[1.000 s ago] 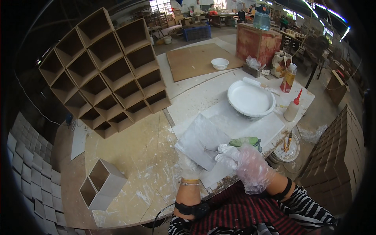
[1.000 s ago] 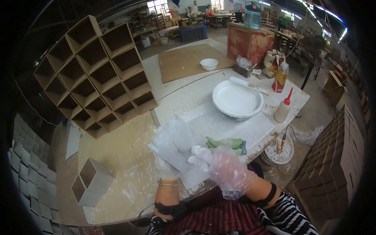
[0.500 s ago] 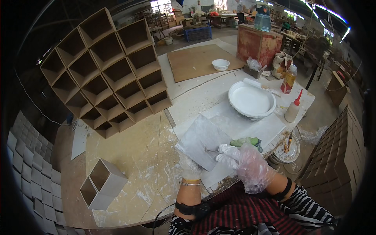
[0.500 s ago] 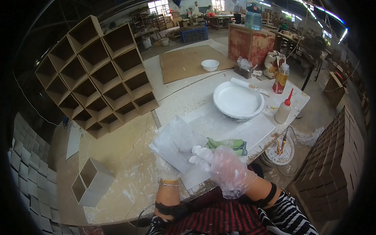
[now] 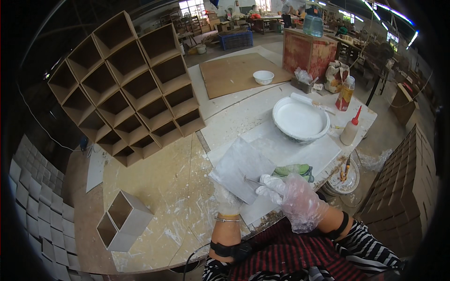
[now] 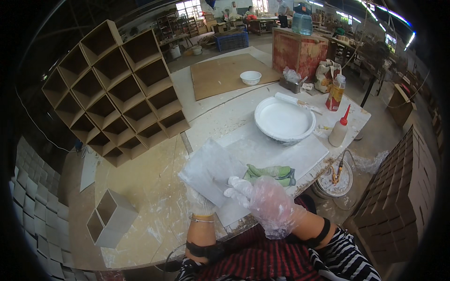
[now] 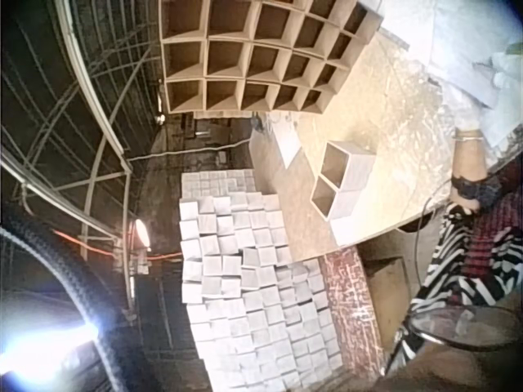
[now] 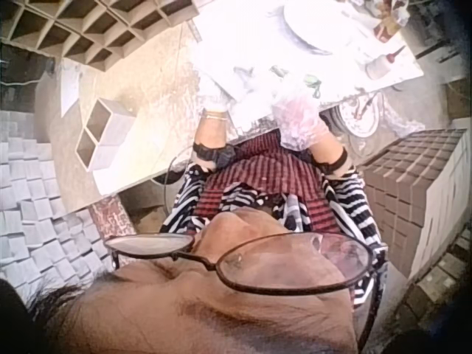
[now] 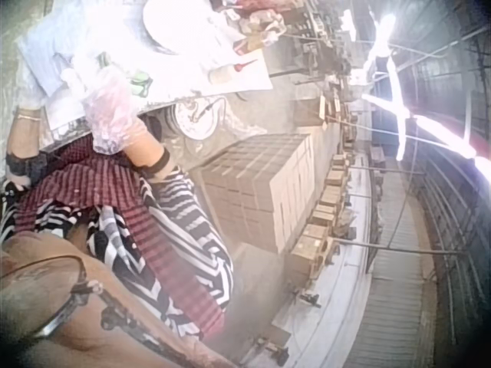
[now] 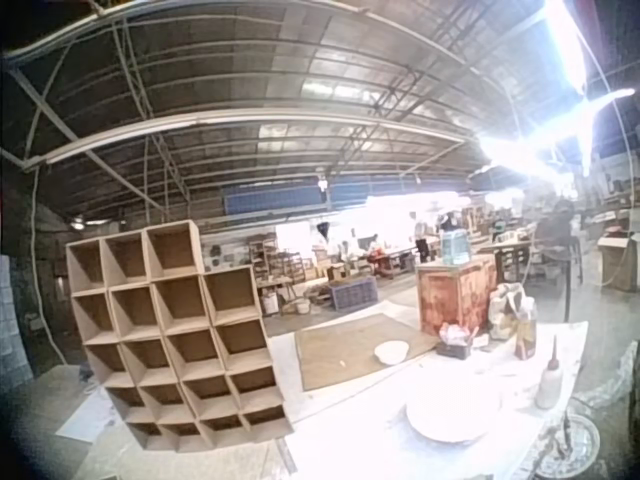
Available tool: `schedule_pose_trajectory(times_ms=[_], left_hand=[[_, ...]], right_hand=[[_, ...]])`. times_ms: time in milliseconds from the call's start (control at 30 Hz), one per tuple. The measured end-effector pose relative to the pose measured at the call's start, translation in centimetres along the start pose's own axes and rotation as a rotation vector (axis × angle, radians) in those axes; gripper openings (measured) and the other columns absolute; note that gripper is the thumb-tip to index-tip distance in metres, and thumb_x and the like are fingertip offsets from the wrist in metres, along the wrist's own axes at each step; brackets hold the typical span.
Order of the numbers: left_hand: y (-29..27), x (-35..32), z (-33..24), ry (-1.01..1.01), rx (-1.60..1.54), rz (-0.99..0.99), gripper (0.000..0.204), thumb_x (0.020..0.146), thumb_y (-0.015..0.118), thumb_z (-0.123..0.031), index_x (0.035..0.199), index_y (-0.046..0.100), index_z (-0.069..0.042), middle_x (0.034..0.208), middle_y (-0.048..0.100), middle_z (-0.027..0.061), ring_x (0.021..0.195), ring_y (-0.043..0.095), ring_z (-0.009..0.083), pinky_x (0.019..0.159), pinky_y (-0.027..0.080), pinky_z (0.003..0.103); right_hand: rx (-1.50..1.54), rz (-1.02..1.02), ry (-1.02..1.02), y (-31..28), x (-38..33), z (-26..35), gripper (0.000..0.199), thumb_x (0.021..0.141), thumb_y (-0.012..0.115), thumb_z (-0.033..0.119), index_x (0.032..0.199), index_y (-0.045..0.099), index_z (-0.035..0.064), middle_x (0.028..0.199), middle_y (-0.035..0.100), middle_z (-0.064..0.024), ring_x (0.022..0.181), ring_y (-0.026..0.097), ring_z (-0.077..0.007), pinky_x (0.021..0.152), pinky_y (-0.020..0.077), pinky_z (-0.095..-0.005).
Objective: The person wipes the surfaces of small wooden boxes with a cloth while wearing gloves. They repeatedly turn the boxes to clean different sides and place them on the table after wiping.
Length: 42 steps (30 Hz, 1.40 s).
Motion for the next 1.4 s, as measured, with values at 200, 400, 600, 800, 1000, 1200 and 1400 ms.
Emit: schedule_pose_trajectory(times_ms=[200, 400, 600, 800, 1000, 1200, 1400], left_hand=[[2.6, -1.3, -1.3, -0.157, -0.277, -0.22, 0.069, 0.1, 0.03, -0.06, 0.149, 0.035, -0.012, 0.15, 0.042, 0.0094, 0.136, 0.041, 0.0309, 0.114, 0.033, 0.046], [2.7, -1.3, -1.3, -0.163, -0.286, -0.173, 0.067, 0.101, 0.029, -0.058, 0.15, 0.034, -0.012, 0.151, 0.041, 0.0096, 0.137, 0.04, 0.031, 0.115, 0.031, 0.046], [2.7, -1.1, -1.2, -0.119, -0.241, -0.122, 0.067, 0.102, 0.028, -0.057, 0.151, 0.032, -0.012, 0.152, 0.04, 0.0099, 0.138, 0.039, 0.0313, 0.115, 0.031, 0.047], [3.3, -1.1, -1.5, -0.137, -0.285, -0.159, 0.068, 0.101, 0.03, -0.057, 0.151, 0.032, -0.011, 0.152, 0.039, 0.01, 0.137, 0.04, 0.0315, 0.115, 0.033, 0.046], [3.3, -1.2, -1.4, -0.149, -0.257, -0.199, 0.068, 0.101, 0.03, -0.058, 0.151, 0.032, -0.012, 0.152, 0.04, 0.0098, 0.137, 0.04, 0.0318, 0.115, 0.033, 0.046], [3.4, -1.4, -1.8, -0.098, -0.233, -0.131, 0.069, 0.1, 0.031, -0.058, 0.15, 0.034, -0.011, 0.15, 0.042, 0.0111, 0.136, 0.041, 0.0321, 0.114, 0.034, 0.046], [3.1, -1.2, -1.5, -0.067, -0.246, -0.062, 0.069, 0.101, 0.03, -0.058, 0.15, 0.034, -0.01, 0.15, 0.041, 0.0123, 0.135, 0.043, 0.0329, 0.112, 0.036, 0.048]], right_hand=[[-0.011, 0.01, 0.028, -0.5, 0.6, -0.3, 0.036, 0.08, 0.071, 0.018, 0.115, 0.065, 0.0121, 0.103, 0.069, -0.0069, 0.059, 0.058, -0.0206, 0.049, 0.0463, -0.0332], [-0.032, -0.068, -0.047, -0.8, 0.8, -0.3, 0.033, 0.086, 0.072, 0.026, 0.113, 0.062, 0.0097, 0.075, 0.065, -0.0061, 0.049, 0.051, -0.0198, 0.044, 0.0418, -0.0344], [-0.09, -0.079, 0.05, -1.2, 0.9, 0.3, 0.043, 0.087, 0.072, 0.029, 0.121, 0.056, 0.0061, 0.054, 0.048, -0.0033, 0.043, 0.047, -0.0191, 0.041, 0.0384, -0.0337], [-0.074, -0.064, 0.011, -1.3, 1.1, 0.3, 0.055, 0.088, 0.071, 0.03, 0.129, 0.047, 0.002, 0.048, 0.039, -0.0002, 0.04, 0.043, -0.0187, 0.039, 0.035, -0.0334], [-0.226, -0.054, -0.049, -1.3, 0.8, 0.4, 0.054, 0.09, 0.069, 0.029, 0.131, 0.046, 0.0022, 0.054, 0.044, -0.003, 0.043, 0.046, -0.0176, 0.04, 0.0364, -0.032], [-0.117, -0.024, 0.046, -1.0, 0.4, 0.7, 0.045, 0.082, 0.071, 0.023, 0.124, 0.061, 0.0115, 0.104, 0.065, -0.0091, 0.048, 0.05, -0.0175, 0.042, 0.0396, -0.0308], [-0.18, 0.035, -0.06, -0.6, 0.5, 0.0, 0.045, 0.08, 0.07, 0.021, 0.124, 0.063, 0.0129, 0.113, 0.064, -0.0085, 0.051, 0.052, -0.0172, 0.042, 0.0401, -0.0321]])
Point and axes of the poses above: each hand's wrist, its own x-axis towards the middle knuckle, its own y-axis out of the palm, z = x × y, the point moved 5 cm from there along x, towards the middle knuckle
